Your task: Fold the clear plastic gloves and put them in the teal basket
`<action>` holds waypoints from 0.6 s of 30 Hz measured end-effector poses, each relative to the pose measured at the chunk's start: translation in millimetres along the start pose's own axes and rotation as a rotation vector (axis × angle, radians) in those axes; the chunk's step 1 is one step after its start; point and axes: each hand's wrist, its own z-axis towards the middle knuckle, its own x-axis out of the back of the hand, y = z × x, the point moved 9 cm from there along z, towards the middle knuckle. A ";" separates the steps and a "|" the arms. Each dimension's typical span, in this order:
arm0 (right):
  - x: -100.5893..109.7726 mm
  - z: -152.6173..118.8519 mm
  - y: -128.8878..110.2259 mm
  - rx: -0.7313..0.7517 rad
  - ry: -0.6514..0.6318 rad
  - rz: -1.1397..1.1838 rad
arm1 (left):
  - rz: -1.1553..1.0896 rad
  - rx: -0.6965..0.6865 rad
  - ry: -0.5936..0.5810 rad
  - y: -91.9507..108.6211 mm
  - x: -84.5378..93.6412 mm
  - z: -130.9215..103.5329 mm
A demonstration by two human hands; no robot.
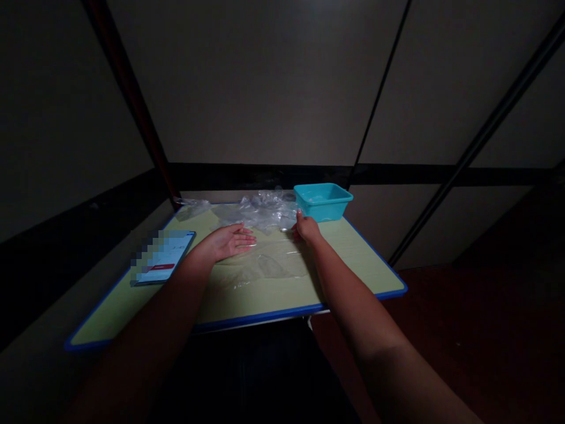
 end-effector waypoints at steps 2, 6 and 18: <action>1.8 -0.3 -3.1 0.029 0.011 -0.044 | 0.004 -0.011 0.008 1.2 0.5 -0.4; 12.2 -12.0 -22.3 0.128 0.066 -0.092 | -0.009 -0.166 0.054 17.8 4.7 -2.1; -27.1 -101.8 -104.6 0.620 -0.507 0.081 | -0.335 -0.489 0.230 50.4 28.1 -15.9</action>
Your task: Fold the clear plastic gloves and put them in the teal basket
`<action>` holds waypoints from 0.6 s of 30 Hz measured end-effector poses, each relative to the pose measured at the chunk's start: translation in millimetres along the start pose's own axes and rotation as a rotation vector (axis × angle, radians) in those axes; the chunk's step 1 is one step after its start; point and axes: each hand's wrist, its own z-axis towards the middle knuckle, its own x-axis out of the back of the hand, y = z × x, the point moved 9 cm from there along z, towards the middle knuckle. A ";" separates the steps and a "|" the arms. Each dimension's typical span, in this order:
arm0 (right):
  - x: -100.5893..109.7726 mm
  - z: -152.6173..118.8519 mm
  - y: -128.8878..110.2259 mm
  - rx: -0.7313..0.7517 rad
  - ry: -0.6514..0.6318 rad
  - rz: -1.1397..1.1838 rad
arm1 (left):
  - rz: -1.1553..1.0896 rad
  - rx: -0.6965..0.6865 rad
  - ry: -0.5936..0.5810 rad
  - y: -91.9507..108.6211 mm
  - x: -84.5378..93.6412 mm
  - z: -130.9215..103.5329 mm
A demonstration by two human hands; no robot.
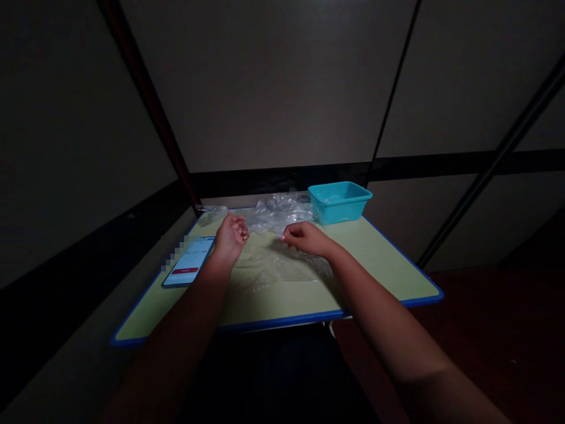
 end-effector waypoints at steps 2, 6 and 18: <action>-12.5 -8.0 -2.4 -0.053 -0.182 0.072 | -0.019 0.004 0.016 0.5 2.4 0.5; -31.2 -29.9 -4.7 -0.119 -0.520 -0.084 | 0.001 0.016 0.004 0.5 0.9 -0.1; -57.5 -38.0 -48.7 0.205 -0.516 -0.268 | 0.112 -0.127 0.046 5.7 2.8 2.7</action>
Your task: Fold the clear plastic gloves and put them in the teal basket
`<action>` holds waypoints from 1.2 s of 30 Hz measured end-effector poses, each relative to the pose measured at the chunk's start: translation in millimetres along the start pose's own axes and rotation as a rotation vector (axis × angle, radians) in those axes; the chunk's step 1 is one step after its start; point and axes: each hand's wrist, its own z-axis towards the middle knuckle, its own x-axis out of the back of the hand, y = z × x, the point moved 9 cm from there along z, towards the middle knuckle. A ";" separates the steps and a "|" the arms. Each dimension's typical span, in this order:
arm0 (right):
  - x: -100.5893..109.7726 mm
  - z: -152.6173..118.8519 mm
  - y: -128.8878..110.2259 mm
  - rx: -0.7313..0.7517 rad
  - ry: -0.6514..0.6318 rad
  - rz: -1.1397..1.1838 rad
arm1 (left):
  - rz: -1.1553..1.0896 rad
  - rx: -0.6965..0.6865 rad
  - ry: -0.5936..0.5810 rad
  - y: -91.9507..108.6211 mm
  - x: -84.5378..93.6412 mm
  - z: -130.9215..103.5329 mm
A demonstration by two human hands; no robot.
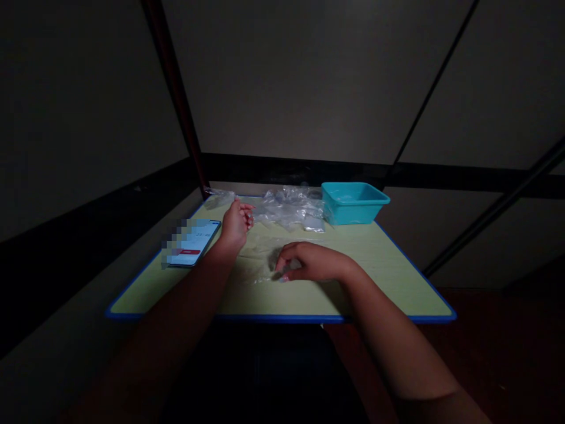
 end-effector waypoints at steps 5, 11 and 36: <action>-20.0 -4.9 -25.8 0.241 -0.209 0.060 | 0.019 -0.026 -0.020 -0.7 0.0 2.0; -41.1 -2.9 -6.6 0.142 -0.303 0.064 | 0.049 0.008 -0.019 -0.9 -1.5 -1.8; 4.8 -25.4 8.8 -0.031 -0.251 0.319 | 0.249 0.262 -0.469 -29.5 -40.9 -28.1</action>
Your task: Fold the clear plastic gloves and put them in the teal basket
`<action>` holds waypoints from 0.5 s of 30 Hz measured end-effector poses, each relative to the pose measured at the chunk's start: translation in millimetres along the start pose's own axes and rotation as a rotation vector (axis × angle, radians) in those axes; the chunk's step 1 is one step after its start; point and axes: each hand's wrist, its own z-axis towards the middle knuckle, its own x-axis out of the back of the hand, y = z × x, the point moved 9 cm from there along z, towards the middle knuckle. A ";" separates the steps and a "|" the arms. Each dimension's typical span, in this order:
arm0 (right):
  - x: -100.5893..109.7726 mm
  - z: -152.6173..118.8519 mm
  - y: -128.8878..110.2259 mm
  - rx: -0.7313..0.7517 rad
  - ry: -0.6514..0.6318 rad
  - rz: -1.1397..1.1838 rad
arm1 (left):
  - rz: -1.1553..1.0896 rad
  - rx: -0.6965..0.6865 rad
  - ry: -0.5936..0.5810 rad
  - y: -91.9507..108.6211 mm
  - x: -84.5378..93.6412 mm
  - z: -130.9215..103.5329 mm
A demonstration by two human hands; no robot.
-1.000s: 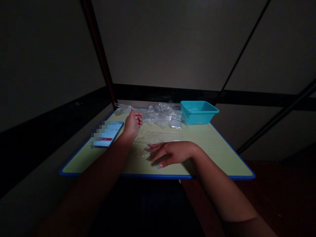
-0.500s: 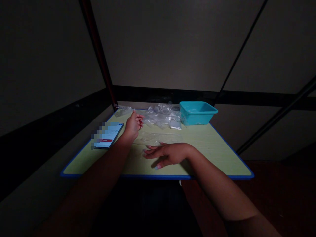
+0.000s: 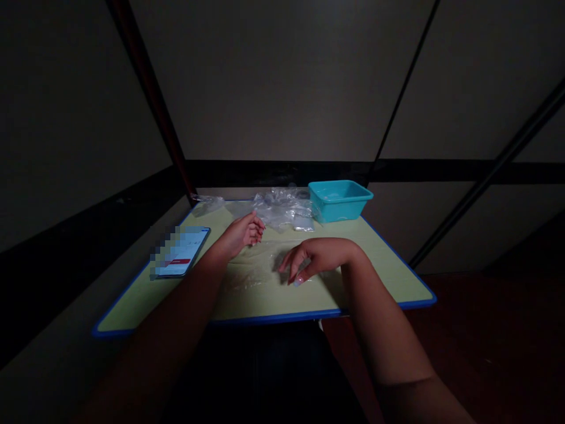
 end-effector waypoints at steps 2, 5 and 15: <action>-1.1 -0.3 -4.1 0.030 0.011 -0.037 | 0.027 -0.014 -0.029 0.5 -3.9 -0.8; -9.4 3.7 -2.5 0.042 -0.008 -0.084 | 0.060 -0.054 0.006 5.0 -2.9 -1.9; -21.5 8.1 -0.1 0.017 0.028 -0.350 | 0.128 -0.091 0.045 9.2 -3.4 -3.4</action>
